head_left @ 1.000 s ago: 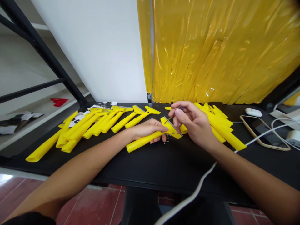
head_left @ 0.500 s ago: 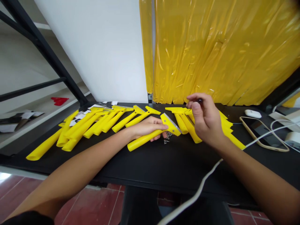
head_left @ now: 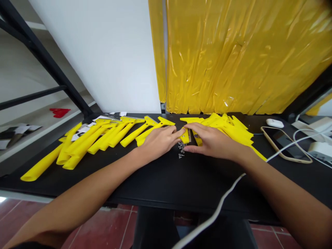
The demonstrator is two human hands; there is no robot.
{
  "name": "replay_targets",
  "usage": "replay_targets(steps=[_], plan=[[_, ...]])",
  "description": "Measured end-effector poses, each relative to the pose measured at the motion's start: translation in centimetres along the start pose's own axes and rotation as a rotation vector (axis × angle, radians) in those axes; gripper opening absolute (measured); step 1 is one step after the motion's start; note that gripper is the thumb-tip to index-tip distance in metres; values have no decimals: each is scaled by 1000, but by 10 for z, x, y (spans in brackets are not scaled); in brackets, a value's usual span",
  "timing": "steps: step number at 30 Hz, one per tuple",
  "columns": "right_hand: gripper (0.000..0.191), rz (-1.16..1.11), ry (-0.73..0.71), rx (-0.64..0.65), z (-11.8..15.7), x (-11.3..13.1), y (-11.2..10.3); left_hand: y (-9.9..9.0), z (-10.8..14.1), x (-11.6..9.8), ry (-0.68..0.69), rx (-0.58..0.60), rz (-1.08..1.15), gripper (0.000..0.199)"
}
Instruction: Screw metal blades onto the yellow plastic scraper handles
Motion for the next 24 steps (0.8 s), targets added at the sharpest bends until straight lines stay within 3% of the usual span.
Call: replay_targets(steps=[9,15,18,24], plan=[[71,-106,81,17,-3,-15,6,1,1,-6,76,-47,-102,39],[91,-173,242,14,-3,-31,10,-1,1,-7,90,-52,-61,33],[91,-268,306,-10,-3,-37,8,-2,0,-8,107,-63,-59,31],[90,-319,327,-22,-2,-39,7,-6,0,-5,117,-88,-41,30]])
Point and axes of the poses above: each hand's wrist, its own z-axis away from the middle knuckle, its own y-axis out of the palm, x = y × z, the point moved 9 cm from there along -z, towards the middle knuckle, and after that the axes turned 10 degrees about -x, right-handed, at the moved point
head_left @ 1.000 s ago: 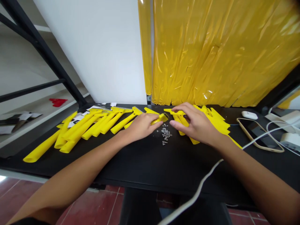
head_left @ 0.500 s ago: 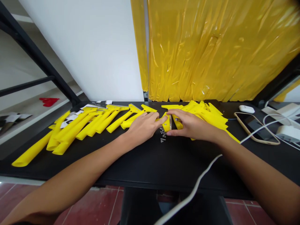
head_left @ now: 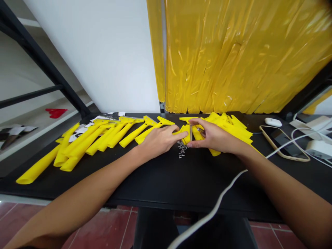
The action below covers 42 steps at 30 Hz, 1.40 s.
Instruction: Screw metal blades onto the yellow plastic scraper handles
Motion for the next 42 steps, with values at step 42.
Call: replay_targets(steps=[42], plan=[[82,432,-233,78,8,-15,-26,-14,5,31,-130,-139,21,29]])
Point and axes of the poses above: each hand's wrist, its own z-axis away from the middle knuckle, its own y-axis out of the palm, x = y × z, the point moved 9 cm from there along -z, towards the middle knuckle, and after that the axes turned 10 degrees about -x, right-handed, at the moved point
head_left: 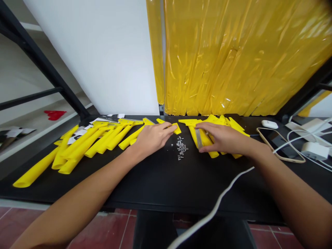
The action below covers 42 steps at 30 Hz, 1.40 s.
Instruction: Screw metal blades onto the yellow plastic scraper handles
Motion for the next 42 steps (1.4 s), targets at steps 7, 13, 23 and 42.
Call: replay_targets(steps=[7,13,23,42], plan=[[74,-21,56,63,8,-42,-11,2,2,-2,-26,4,58,29],[59,63,28,65,10,-33,-5,1,1,6,-150,-16,268,30],[44,58,14,-134,-2,0,-29,27,4,11,-595,279,923,32],[24,-463,189,-71,-8,36,0,22,4,2,-734,389,1290,21]])
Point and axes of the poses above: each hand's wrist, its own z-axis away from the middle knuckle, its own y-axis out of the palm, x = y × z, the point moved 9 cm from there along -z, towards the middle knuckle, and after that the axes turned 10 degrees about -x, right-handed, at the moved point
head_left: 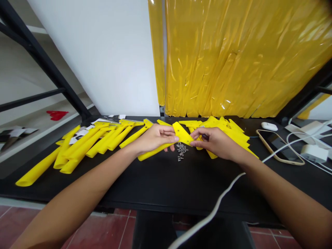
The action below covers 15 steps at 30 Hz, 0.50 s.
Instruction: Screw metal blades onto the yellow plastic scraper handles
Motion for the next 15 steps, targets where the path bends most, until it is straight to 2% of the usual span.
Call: replay_targets(steps=[3,6,10,15], plan=[[34,-163,97,34,-1,-6,0,-3,0,-3,-4,15,40,25],[38,-236,135,56,0,-8,0,-3,-1,-1,-1,30,37,25],[32,-198,133,79,2,-3,-1,-2,0,1,9,37,47,22],[27,-63,127,-48,2,0,-13,-2,0,-1,13,51,-1,25]])
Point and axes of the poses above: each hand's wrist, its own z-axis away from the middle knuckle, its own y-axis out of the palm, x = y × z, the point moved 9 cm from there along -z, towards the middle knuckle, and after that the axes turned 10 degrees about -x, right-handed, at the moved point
